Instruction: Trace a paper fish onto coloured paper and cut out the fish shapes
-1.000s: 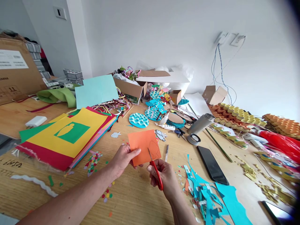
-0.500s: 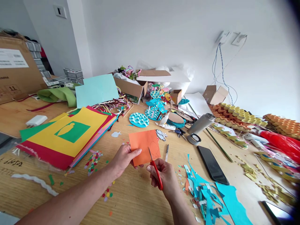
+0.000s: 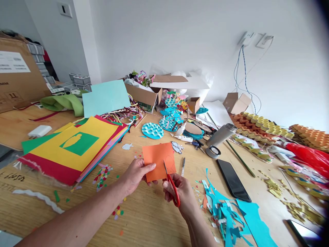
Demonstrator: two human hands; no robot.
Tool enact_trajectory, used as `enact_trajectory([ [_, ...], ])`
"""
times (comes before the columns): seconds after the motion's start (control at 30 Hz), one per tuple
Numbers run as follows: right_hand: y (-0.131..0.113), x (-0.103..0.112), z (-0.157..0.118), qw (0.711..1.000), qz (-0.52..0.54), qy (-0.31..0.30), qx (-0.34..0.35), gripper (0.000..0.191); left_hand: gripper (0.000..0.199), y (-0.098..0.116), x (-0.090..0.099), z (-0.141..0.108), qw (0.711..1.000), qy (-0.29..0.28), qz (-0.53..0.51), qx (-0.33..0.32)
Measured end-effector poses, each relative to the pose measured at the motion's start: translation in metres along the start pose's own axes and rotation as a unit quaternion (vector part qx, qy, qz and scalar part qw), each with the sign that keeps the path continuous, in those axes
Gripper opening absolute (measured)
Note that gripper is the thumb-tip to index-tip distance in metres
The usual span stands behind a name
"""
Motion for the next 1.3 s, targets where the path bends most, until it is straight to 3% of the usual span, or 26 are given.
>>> enact_trajectory([
  [1.3, 0.0024, -0.0015, 0.0006, 1.000, 0.016, 0.020, -0.001, 0.043, 0.040, 0.0007, -0.0030, -0.0020, 1.000, 0.000, 0.001, 0.020],
])
Point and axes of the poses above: each hand's wrist, its own z-axis towards the middle knuckle, its own x-axis out of the back of the hand, y = z × x, the point moved 3 cm from there along z, towards the middle knuckle, and after that the axes turned 4 degrees about z, right-handed, at the moved point
